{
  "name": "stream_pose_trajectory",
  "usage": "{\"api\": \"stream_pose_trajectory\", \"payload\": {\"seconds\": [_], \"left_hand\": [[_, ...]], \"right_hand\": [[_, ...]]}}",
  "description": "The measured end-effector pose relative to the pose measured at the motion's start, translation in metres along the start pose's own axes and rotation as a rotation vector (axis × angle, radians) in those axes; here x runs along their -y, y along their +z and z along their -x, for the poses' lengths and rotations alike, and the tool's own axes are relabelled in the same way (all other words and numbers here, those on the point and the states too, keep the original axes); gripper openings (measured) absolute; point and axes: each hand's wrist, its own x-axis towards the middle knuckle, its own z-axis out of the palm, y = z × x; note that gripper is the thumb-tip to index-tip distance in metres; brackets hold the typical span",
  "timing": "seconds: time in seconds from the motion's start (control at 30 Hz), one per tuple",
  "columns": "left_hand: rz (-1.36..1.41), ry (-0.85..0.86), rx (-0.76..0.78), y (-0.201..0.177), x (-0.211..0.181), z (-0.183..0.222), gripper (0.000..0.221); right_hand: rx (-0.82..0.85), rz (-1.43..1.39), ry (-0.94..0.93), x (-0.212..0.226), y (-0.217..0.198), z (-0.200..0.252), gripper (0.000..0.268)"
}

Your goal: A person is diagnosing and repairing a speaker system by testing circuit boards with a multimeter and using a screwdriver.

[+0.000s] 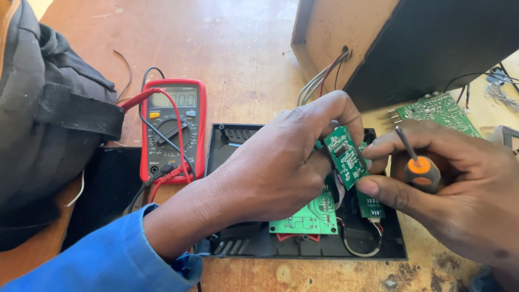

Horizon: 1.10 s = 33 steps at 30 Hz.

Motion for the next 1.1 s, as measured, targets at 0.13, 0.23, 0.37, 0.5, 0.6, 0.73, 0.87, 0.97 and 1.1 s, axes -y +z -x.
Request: {"api": "stream_pose_trajectory", "payload": {"seconds": [0.13,0.23,0.37,0.5,0.6,0.73,0.87,0.97,1.1], "left_hand": [[0.002,-0.007,0.019,0.001,0.002,-0.001,0.034],[-0.012,-0.013,-0.019,0.003,0.005,-0.001,0.033],[-0.076,0.008,-0.042,0.007,0.009,0.001,0.031],[-0.059,0.025,-0.036,0.005,0.01,0.0,0.03],[0.048,0.115,-0.014,0.003,0.011,0.0,0.03],[0.062,0.107,0.051,0.0,0.009,0.0,0.032],[0.046,0.108,0.077,-0.002,0.007,0.0,0.03],[0.038,0.136,0.069,-0.001,0.009,0.0,0.029],[0.041,0.167,0.061,0.001,0.013,-0.001,0.028]], "right_hand": [[0.047,0.066,-0.317,0.003,-0.001,0.002,0.048],[0.023,0.201,-0.511,0.001,0.002,0.005,0.055],[0.006,0.356,-0.607,-0.013,0.009,0.011,0.057],[0.021,0.174,-0.544,-0.005,0.012,0.01,0.055],[0.009,0.195,-0.556,-0.003,0.01,0.011,0.052],[-0.001,0.257,-0.561,-0.006,0.007,0.013,0.052],[-0.014,0.265,-0.595,-0.004,0.007,0.014,0.05],[-0.019,0.277,-0.608,-0.007,0.007,0.014,0.051],[-0.014,0.265,-0.607,-0.008,0.009,0.013,0.051]]}}
